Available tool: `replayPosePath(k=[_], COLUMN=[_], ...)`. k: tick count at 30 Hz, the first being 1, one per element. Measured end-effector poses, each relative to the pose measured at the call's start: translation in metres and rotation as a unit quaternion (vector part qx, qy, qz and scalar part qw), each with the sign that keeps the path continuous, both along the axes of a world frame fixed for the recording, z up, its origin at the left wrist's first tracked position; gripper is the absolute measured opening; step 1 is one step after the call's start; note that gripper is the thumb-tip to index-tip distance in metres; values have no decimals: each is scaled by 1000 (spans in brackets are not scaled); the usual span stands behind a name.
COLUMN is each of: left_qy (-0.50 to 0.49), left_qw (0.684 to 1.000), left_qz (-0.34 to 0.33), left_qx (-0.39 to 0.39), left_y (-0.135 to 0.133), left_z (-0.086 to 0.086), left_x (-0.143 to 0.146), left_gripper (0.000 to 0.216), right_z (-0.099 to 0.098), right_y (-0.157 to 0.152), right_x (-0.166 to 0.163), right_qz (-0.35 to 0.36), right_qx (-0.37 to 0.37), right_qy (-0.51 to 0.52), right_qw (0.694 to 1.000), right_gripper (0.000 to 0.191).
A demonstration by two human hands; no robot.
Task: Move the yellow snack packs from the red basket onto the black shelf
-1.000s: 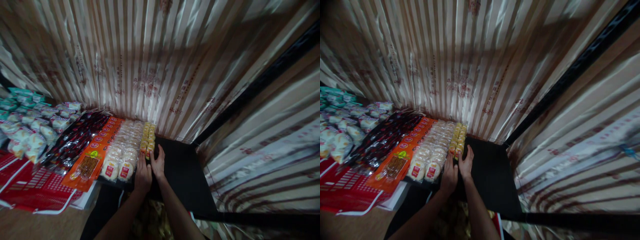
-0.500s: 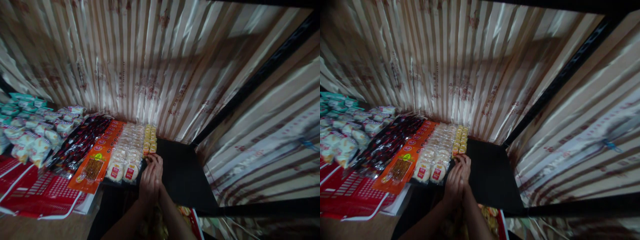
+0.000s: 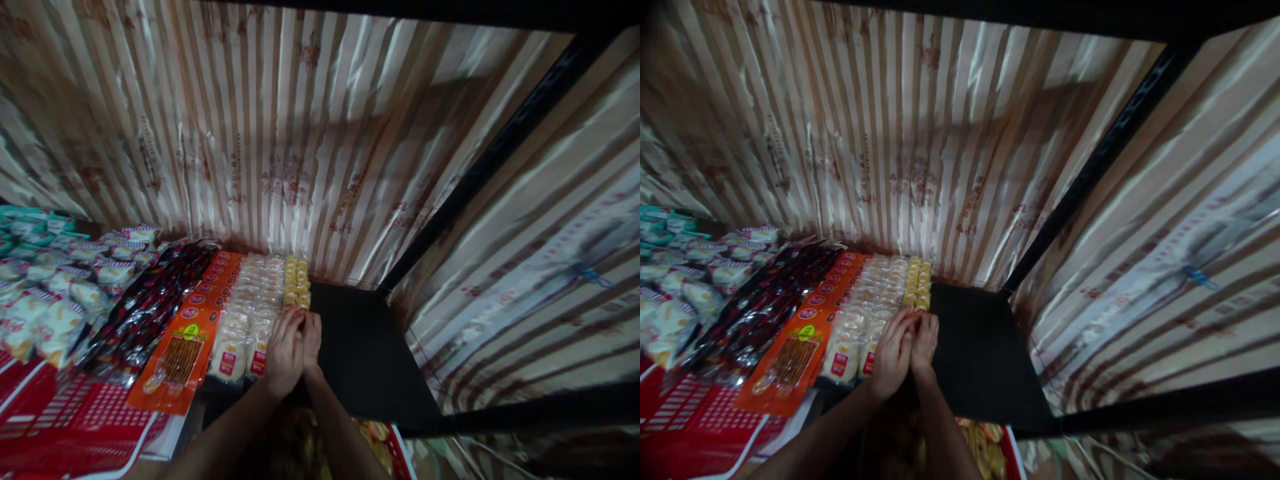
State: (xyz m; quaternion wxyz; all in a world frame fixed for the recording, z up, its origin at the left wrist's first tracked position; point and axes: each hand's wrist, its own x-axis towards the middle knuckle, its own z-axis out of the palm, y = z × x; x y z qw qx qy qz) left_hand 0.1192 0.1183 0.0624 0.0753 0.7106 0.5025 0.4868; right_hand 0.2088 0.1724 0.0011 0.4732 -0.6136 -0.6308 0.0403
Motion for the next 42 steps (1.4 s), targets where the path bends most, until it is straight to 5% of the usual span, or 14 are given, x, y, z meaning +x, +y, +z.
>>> replayPosePath(k=[8,16,35,39,42], left_qy=[61,230,311,303,322], left_qw=[992,961,906,922,921], left_qz=[31,0,-71,-62,-114], left_qx=[-105,-155,-279,-232,-187], left_y=[80,162,181,177,172], left_z=[19,5,16,25,29], left_x=[-31,-24,-9,-2,7], left_gripper=[39,48,62,61,62], right_z=[-1,-3,-4,-2,-2], right_y=[5,7,9,8,8], right_x=[0,1,-1,-2,-2], right_qz=[3,0,1,0,2], right_qx=[-10,3,-9,-17,-18], right_qy=[8,9,10,10,5], right_qw=[1000,1000,1000,1000,1000], right_gripper=[10,6,2,2,2])
